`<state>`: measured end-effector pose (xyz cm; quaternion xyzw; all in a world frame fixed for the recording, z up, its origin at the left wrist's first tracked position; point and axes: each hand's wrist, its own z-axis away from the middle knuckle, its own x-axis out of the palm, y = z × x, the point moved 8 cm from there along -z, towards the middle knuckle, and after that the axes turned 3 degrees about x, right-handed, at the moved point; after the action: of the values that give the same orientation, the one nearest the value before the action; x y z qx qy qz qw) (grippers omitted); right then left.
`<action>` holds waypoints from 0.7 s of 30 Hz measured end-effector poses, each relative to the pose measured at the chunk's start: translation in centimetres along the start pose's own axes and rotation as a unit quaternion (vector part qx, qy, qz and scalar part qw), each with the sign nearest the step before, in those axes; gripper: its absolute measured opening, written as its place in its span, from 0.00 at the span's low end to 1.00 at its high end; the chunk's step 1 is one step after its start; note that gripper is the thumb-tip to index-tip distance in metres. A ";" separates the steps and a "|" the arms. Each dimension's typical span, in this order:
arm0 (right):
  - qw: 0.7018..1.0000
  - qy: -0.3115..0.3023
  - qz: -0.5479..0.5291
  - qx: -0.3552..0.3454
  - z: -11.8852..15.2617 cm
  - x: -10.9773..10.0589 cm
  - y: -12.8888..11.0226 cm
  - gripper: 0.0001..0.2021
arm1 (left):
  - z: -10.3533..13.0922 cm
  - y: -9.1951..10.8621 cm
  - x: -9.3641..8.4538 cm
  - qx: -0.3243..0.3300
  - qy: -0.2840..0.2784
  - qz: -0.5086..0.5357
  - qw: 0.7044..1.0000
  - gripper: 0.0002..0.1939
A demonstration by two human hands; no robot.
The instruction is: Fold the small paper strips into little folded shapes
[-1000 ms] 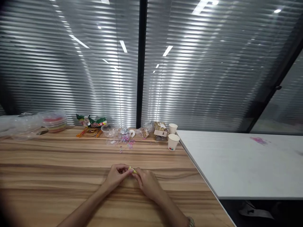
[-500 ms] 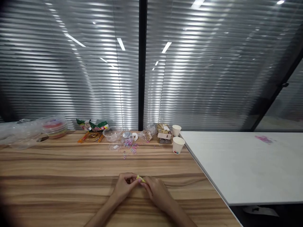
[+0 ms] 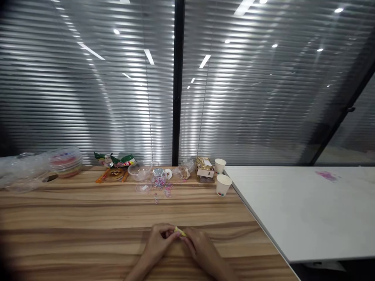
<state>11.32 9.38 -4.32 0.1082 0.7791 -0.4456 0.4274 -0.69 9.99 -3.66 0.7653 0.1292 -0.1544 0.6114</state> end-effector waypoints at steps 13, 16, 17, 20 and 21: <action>0.999 0.019 0.025 0.028 0.4 -0.6 1.3 0.13 | -0.2 -2.7 -0.8 -0.055 0.060 0.157 0.984 0.28; 0.999 0.030 0.001 0.028 0.4 -0.7 0.9 0.13 | 0.0 -2.6 -0.6 -0.065 0.043 0.151 0.985 0.24; 0.999 0.036 -0.017 0.026 0.4 -0.7 0.6 0.13 | 0.1 -2.4 -0.7 -0.063 0.039 0.145 0.987 0.22; 0.995 0.035 -0.090 0.026 0.4 -0.4 -0.1 0.16 | 0.3 -1.6 -1.0 -0.048 0.038 0.150 0.987 0.19; 0.992 0.030 -0.117 0.027 0.3 -0.2 -0.2 0.17 | 0.3 -1.3 -1.0 -0.043 0.035 0.161 0.985 0.19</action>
<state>11.53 9.04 -4.07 0.0414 0.7868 -0.5095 0.3458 -2.10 9.95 -4.48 0.7540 0.0320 -0.0216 0.6557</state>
